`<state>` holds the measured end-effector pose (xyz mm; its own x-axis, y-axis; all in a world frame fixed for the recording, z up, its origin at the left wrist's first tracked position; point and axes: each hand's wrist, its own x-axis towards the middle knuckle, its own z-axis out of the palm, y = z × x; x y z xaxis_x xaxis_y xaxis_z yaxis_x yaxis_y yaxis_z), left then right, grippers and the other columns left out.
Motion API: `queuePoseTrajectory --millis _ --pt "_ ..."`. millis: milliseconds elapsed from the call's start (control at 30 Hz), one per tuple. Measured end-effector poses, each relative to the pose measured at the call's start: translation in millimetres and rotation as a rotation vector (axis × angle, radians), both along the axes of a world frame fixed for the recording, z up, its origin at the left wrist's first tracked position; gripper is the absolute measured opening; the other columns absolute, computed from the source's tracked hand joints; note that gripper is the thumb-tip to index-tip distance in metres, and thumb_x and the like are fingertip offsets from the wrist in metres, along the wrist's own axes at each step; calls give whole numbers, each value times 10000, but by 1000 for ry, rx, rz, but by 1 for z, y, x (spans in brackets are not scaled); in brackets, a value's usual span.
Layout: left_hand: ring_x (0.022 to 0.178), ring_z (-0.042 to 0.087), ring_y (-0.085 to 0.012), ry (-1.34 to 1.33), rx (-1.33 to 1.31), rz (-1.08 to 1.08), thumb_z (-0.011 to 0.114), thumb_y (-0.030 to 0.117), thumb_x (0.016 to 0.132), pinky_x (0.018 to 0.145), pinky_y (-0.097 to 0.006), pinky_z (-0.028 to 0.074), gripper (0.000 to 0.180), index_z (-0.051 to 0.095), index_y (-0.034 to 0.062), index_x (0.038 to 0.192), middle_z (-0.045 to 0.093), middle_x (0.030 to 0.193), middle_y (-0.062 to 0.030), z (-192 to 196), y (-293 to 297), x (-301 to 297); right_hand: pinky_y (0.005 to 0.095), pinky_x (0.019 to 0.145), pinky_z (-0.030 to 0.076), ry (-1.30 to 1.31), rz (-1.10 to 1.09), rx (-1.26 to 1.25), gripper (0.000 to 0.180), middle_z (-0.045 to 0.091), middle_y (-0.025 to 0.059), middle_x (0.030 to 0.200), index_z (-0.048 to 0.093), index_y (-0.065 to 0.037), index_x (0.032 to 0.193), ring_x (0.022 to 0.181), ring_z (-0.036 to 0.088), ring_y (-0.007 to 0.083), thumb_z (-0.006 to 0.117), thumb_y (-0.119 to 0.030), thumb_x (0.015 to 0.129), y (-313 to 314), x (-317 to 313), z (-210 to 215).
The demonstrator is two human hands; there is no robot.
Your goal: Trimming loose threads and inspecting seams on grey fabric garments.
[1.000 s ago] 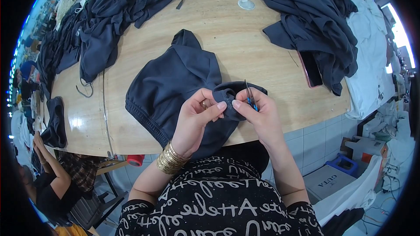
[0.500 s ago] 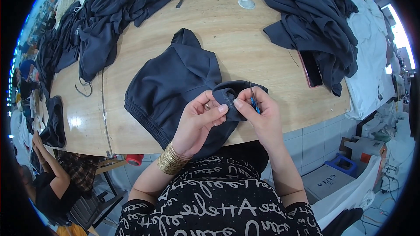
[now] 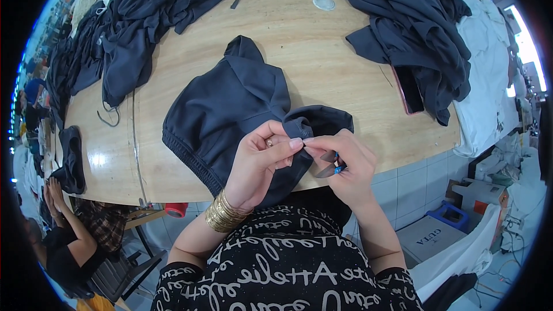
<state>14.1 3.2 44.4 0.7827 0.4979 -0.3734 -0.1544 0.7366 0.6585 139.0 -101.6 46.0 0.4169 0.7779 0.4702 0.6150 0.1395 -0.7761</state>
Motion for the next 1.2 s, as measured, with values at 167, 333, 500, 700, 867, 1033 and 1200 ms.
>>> queuePoseTrajectory --millis 167,333,500,700,867,1033,1200 --pt "584 500 -23 -13 15 9 652 50 803 544 -157 400 114 539 62 806 557 672 32 -3 -1 0 177 540 353 399 -7 -61 165 549 -12 732 597 -38 876 611 452 49 644 25 730 -1 0 6" --pt "578 501 -25 29 8 24 648 42 805 532 -149 389 116 534 65 811 552 660 32 0 -1 0 176 600 363 520 -110 -90 134 545 -19 776 570 -29 903 653 438 44 649 -59 800 -8 8 18" --pt "575 501 -26 21 1 36 644 37 807 525 -147 378 112 537 67 818 552 656 32 -1 0 0 231 511 390 103 -91 -134 253 564 16 740 575 -53 924 583 483 103 716 -146 736 -11 9 14" --pt "573 499 -27 25 9 35 643 40 809 521 -147 373 105 542 64 827 551 658 30 1 -1 -1 261 468 375 -291 -49 -148 323 543 27 669 580 -69 927 548 497 170 732 -235 695 -13 17 8" --pt "572 498 -27 18 22 31 648 48 805 515 -150 371 105 546 57 831 548 662 30 2 -1 -1 262 451 355 -403 -50 -142 304 525 18 649 580 -74 914 529 472 163 716 -247 705 -9 18 8" --pt "572 498 -28 5 44 21 652 49 801 510 -153 367 109 548 53 834 548 664 27 1 -1 -1 260 443 347 -463 -66 -125 291 506 13 636 579 -79 896 518 455 154 712 -254 705 -7 18 7" --pt "572 500 -28 2 47 23 650 47 801 510 -152 365 108 550 53 838 556 674 24 0 0 -2 259 441 345 -477 -75 -126 285 494 9 628 580 -82 891 518 449 151 709 -258 708 -6 18 7"
